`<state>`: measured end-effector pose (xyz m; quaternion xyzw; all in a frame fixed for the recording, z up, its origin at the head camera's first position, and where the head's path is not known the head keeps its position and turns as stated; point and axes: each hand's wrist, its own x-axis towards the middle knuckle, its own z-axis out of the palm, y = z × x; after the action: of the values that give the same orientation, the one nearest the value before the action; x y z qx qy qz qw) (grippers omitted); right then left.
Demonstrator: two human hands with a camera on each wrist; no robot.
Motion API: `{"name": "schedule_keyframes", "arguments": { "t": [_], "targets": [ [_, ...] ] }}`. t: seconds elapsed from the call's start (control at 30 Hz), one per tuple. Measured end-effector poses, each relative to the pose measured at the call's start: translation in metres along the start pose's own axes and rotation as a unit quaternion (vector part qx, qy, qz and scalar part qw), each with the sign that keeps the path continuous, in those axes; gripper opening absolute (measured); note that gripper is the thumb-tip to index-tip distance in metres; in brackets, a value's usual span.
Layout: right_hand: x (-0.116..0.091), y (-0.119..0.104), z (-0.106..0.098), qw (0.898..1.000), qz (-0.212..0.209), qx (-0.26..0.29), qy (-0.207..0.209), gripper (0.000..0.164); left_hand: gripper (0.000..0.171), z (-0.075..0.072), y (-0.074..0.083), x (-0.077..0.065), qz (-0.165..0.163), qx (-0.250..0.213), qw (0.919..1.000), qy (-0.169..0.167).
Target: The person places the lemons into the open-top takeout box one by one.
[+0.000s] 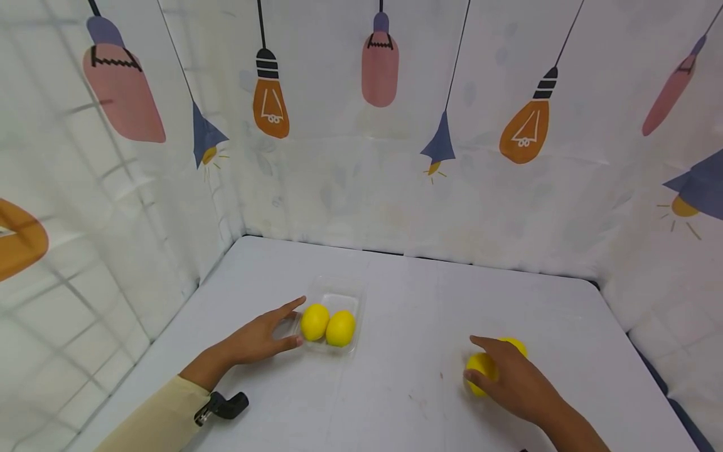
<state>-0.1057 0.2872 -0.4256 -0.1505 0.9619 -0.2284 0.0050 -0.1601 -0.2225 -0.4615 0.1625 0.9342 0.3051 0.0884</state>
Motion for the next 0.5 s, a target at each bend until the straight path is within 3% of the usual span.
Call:
{"name": "schedule_keyframes", "arguments": {
  "t": [0.3,0.5],
  "targets": [
    [-0.0048,0.0044,-0.0027,1.000,0.000,-0.011,-0.002,0.072,0.092,0.0005,-0.0007,0.0007,0.002,0.002,1.0000,-0.001],
    [-0.0003,0.0085,-0.0013,0.998,0.021,-0.009,-0.051,0.077,0.092,0.0006,-0.0005,0.0008,-0.002,0.000,1.0000,-0.002]
  ]
}}
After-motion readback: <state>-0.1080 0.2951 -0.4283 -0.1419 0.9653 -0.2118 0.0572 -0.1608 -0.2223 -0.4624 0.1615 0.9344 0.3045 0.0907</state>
